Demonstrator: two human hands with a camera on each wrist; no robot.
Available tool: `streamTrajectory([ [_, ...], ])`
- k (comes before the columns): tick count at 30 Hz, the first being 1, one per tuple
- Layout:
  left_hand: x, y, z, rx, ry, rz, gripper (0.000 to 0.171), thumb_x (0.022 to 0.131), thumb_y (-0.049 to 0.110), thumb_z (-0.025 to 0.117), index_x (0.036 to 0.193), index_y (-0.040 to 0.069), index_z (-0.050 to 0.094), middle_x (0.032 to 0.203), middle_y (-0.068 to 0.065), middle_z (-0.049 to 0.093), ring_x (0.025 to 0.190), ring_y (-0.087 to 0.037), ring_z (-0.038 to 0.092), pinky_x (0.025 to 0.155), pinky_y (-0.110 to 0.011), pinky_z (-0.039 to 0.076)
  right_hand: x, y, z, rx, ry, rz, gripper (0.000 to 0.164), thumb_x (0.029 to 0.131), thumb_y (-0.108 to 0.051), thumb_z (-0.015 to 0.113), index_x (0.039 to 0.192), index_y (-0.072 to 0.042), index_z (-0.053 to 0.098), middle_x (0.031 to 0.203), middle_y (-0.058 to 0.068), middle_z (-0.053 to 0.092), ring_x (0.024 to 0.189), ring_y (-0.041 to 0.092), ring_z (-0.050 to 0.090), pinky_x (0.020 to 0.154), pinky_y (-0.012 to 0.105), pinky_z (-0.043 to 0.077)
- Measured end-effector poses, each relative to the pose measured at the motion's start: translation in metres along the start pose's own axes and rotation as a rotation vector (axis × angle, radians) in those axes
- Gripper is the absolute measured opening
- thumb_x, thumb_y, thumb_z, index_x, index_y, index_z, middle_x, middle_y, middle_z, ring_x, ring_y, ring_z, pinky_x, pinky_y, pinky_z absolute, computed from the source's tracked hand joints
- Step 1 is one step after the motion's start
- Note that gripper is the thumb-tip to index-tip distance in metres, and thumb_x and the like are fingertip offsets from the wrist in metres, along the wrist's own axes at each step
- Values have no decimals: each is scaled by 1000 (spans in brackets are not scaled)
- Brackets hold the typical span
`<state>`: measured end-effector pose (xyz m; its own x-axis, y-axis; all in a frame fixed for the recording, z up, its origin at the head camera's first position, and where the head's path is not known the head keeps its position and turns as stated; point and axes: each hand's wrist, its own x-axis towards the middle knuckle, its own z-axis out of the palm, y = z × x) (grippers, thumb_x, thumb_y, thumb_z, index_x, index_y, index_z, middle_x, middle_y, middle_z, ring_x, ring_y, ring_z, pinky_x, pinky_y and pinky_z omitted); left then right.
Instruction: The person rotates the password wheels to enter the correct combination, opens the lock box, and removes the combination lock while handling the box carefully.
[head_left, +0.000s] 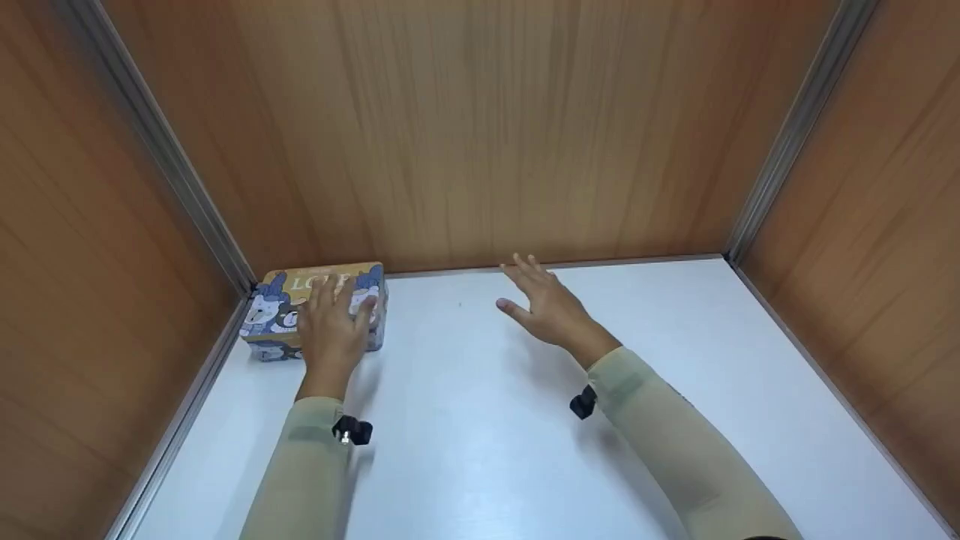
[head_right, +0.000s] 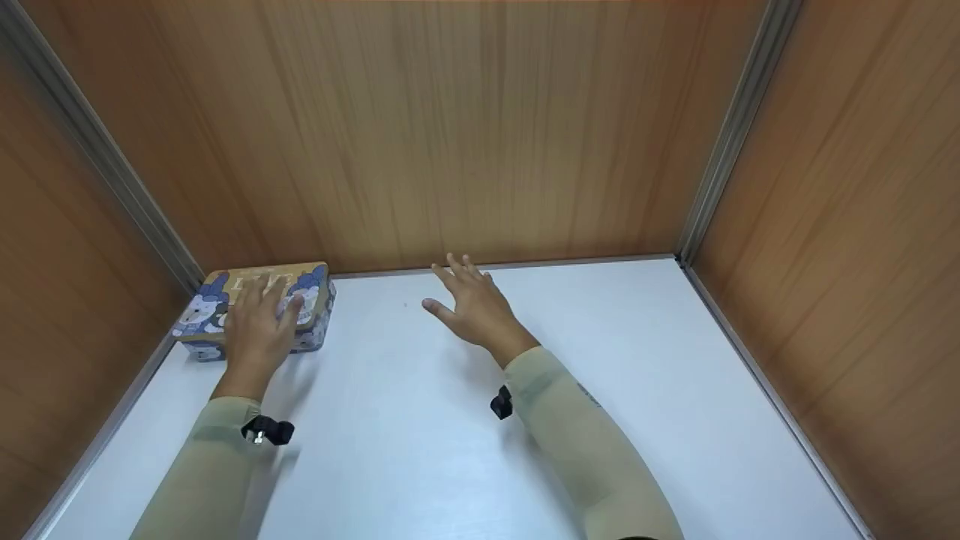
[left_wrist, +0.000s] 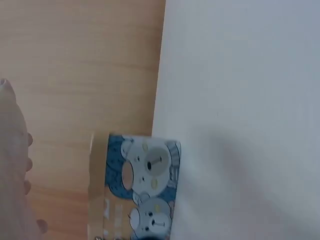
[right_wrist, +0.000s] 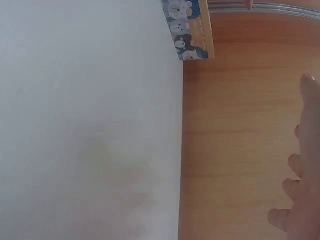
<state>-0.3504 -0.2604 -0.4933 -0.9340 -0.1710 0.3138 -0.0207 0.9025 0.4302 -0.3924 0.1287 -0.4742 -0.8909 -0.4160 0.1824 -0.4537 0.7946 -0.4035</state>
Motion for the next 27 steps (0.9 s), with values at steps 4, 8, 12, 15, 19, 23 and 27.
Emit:
streamTrajectory([
  [4,1,-32,-12,-26,57,-142,73,121,61,37,178,15,37,189,-19,21,178,-46,8,142,-77,8,8,-19,20,17,-72,-7,82,113,-76,46,182,-38,24,193,-3,10,181,24,5,147,59,15],
  [8,1,-59,-22,-96,106,-271,70,122,55,35,176,9,39,190,-21,16,178,-48,7,142,-76,15,14,-39,37,26,-114,-13,80,113,-76,47,181,-42,24,193,-4,12,181,23,7,146,60,18],
  [12,3,-81,-28,-206,76,-405,74,122,54,37,179,8,29,190,-24,10,176,-49,9,140,-72,27,20,-58,53,27,-168,-39,80,113,-76,47,181,-43,23,193,-7,11,181,22,7,146,59,18],
  [15,4,-94,-30,-296,43,-476,78,121,52,44,182,9,20,188,-26,10,174,-49,12,141,-68,30,24,-70,65,26,-213,-59,80,112,-77,46,181,-44,22,193,-9,10,181,21,7,147,56,18],
  [19,6,-108,-29,-375,13,-513,84,118,44,54,182,7,15,185,-29,13,173,-50,19,143,-62,27,26,-87,83,18,-271,-70,81,110,-82,43,180,-48,21,192,-11,11,180,21,8,147,55,18],
  [23,3,-116,-27,-414,17,-550,88,115,44,60,181,5,16,185,-29,13,174,-49,21,145,-59,24,26,-101,98,14,-313,-92,81,110,-83,43,179,-49,22,192,-12,11,180,22,9,147,55,18],
  [27,-2,-119,-28,-421,26,-569,91,114,47,61,181,5,18,185,-29,14,173,-49,22,145,-58,24,23,-109,108,9,-315,-133,77,113,-75,47,180,-45,25,191,-10,15,180,23,12,147,54,19],
])
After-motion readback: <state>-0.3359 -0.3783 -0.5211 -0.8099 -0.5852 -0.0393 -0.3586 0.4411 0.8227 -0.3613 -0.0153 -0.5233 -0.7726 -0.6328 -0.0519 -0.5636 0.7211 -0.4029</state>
